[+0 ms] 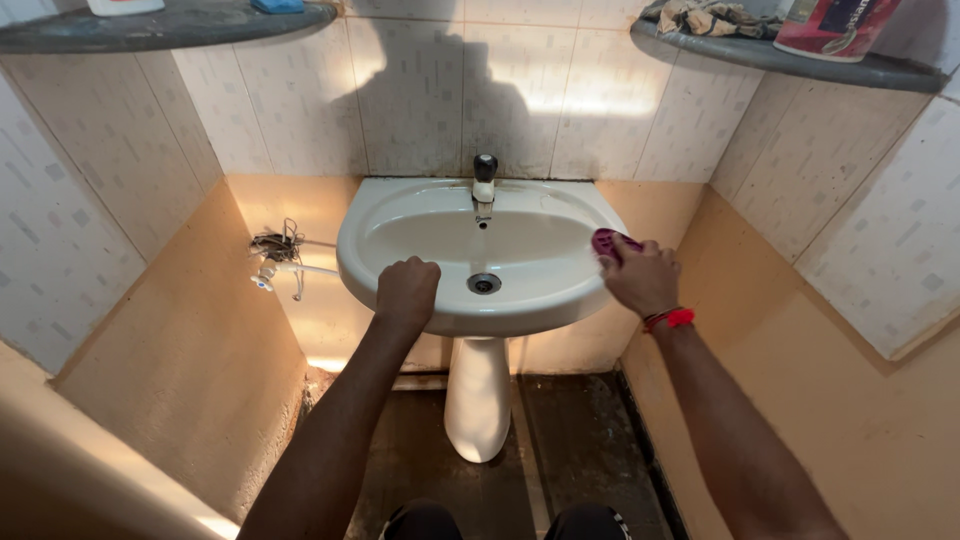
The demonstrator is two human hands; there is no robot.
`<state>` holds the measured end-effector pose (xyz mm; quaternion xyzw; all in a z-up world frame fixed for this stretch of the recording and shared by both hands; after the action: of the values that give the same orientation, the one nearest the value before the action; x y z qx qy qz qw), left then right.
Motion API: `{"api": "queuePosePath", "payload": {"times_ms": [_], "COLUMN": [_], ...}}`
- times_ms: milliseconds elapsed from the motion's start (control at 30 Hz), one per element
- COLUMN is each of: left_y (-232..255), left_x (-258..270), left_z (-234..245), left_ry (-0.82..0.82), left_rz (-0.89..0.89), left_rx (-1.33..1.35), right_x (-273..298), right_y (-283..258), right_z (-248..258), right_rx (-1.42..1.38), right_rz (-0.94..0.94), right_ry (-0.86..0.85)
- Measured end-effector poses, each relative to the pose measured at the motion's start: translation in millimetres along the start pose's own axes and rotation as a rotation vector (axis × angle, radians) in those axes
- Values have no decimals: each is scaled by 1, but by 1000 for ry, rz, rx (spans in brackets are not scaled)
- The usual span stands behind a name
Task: The person scrubs a white pedestal sink using a pink scrubbing brush, cleaning the basin, faucet, and surrounding tiled wall. They then rinse the brush and wash their hands under the running tap.
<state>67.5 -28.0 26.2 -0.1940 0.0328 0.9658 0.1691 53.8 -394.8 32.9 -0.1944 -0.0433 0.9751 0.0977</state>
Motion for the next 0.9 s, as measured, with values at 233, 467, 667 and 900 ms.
{"api": "queuePosePath", "payload": {"times_ms": [233, 467, 667, 900], "left_y": [-1, -1, -15, 5], "left_x": [3, 3, 4, 3], "left_z": [-2, 10, 11, 4], "left_ry": [-7, 57, -91, 47], "left_rz": [2, -45, -21, -122], "left_rx": [-26, -17, 121, -45], "right_x": [86, 126, 35, -68], "right_y": [-148, -209, -65, 60], "right_z": [17, 40, 3, -35], "right_rx": [-4, -281, 35, -99], "right_rz": [301, 508, 131, -156], "right_ry": [88, 296, 30, -75]}}
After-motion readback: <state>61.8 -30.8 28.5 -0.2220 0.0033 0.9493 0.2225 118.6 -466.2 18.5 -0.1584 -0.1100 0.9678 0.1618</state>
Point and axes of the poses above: each hand's wrist, its own x-axis away from the middle knuckle, its own z-axis out of the back of the hand, y = z × x, the point moved 7 cm from there along -x, towards the middle knuckle, and after that the axes turned 1 degree about x, right-handed, at the moved point
